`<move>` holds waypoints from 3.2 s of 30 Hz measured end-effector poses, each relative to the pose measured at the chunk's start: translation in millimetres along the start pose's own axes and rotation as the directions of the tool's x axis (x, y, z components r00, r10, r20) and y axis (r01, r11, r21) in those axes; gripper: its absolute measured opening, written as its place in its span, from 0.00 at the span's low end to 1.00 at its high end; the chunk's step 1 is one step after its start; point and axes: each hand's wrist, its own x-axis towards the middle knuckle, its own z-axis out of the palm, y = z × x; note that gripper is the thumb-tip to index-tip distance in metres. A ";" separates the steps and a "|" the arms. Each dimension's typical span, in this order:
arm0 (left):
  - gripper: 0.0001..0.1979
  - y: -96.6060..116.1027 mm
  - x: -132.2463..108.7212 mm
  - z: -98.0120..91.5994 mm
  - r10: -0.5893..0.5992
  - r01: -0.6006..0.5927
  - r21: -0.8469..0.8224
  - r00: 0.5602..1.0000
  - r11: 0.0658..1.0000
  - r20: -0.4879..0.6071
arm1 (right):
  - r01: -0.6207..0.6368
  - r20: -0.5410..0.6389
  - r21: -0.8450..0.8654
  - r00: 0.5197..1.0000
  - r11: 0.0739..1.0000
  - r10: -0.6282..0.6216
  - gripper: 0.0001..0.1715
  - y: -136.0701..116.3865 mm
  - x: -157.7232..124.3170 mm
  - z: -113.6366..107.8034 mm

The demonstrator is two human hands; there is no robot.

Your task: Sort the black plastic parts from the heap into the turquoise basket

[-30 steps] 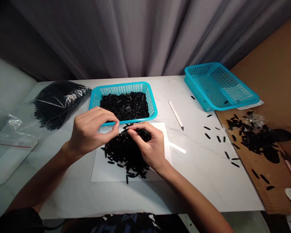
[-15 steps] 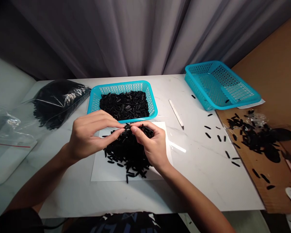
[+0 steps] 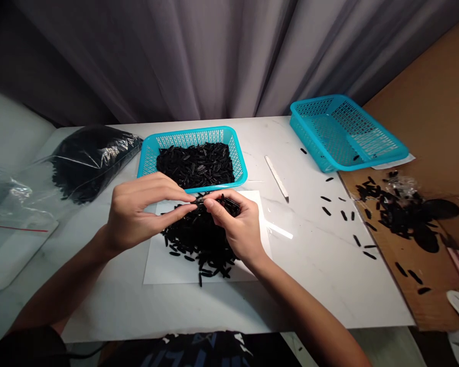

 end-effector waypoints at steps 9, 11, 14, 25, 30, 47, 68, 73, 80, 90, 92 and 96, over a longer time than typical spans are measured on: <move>0.04 2.2 0.4 0.4 -0.015 0.015 -0.006 1.000 1.000 0.000 | 0.044 -0.004 -0.059 0.999 0.997 -0.044 0.06 0.0 -1.3 -0.5; 0.03 0.3 0.4 -0.6 -0.012 0.012 0.007 1.000 1.000 0.005 | 0.058 -0.009 -0.083 0.998 0.995 -0.059 0.06 -0.7 -1.2 -0.6; 0.03 -14.2 -0.6 -2.6 -0.070 0.078 0.129 0.995 0.989 -0.064 | 0.053 -0.007 -0.144 0.998 0.988 -0.055 0.07 -2.7 0.2 -0.4; 0.05 -11.1 -1.3 -3.2 -0.070 0.106 -0.095 0.944 0.990 0.322 | -0.006 0.247 -0.358 0.964 0.934 0.101 0.09 -6.0 2.7 4.3; 0.01 -11.7 -1.4 -3.4 -0.030 0.071 -0.133 0.958 0.989 0.286 | -0.034 0.270 -0.315 0.955 0.949 0.123 0.08 -7.9 3.0 2.8; 0.02 -13.8 1.6 -11.2 0.076 -0.088 0.070 0.984 0.994 0.159 | -0.157 0.159 -0.057 0.974 0.986 0.164 0.12 1.3 5.7 -4.8; 0.02 -10.4 4.2 -12.2 -0.024 0.026 -0.012 0.988 1.000 0.151 | -0.065 0.074 -0.113 0.995 0.991 0.074 0.10 -5.8 2.5 -2.4; 0.02 -16.2 2.2 -10.7 -0.053 0.050 0.023 0.994 0.998 0.100 | -0.079 0.075 -0.087 0.993 0.993 0.086 0.09 -3.6 2.9 -2.5; 0.17 -28.5 1.0 -8.5 -0.280 0.293 0.174 0.955 0.940 -0.098 | -0.152 0.117 -0.195 0.977 0.969 0.177 0.13 -3.7 5.6 0.7; 0.01 -3.0 -5.6 4.4 -0.092 0.130 -0.103 0.946 0.986 0.310 | -0.012 0.278 -0.370 0.953 0.929 0.123 0.06 -6.4 2.1 5.4; 0.00 -6.5 -3.6 1.1 -0.080 0.116 -0.117 0.958 0.986 0.276 | -0.051 0.248 -0.347 0.958 0.936 0.144 0.07 -6.9 2.8 4.1; 0.00 -11.2 1.0 -6.0 -0.054 0.074 -0.091 0.978 0.993 0.202 | -0.142 0.174 -0.185 0.969 0.972 0.175 0.13 -5.3 5.1 0.8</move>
